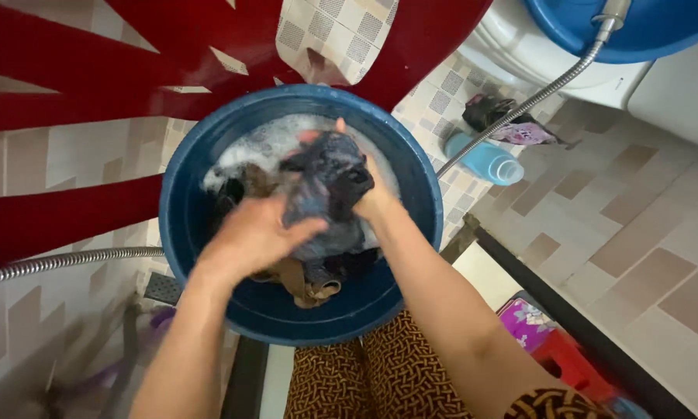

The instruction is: Hand washing several items of clothing in a bucket within a bathroom.

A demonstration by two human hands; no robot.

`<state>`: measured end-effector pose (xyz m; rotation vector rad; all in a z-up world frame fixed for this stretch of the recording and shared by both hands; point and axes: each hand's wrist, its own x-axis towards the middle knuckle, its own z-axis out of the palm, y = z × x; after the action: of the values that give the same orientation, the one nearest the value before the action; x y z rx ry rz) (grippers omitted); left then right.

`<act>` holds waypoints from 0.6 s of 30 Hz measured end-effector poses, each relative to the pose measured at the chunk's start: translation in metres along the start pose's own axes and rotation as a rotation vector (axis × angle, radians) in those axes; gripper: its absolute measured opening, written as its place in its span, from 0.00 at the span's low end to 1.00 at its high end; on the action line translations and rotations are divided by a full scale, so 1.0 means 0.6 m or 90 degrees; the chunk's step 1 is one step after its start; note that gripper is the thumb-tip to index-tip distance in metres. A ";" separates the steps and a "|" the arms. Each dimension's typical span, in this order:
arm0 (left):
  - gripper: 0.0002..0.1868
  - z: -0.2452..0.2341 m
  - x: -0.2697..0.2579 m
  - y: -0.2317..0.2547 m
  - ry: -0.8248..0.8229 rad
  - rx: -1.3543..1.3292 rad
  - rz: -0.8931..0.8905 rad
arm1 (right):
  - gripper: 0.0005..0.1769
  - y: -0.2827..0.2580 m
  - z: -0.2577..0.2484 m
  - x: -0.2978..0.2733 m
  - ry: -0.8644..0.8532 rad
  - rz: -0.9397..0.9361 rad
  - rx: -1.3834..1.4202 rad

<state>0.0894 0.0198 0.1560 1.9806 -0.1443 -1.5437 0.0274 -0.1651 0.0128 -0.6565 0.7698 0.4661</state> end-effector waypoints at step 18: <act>0.34 0.155 0.284 -0.197 0.297 0.410 0.053 | 0.22 0.236 -0.195 0.154 0.153 -0.145 -1.291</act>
<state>0.0252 0.0027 -0.0616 2.7351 -0.5767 -1.0081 -0.0553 -0.1320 -0.1723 -2.6704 0.1639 0.8893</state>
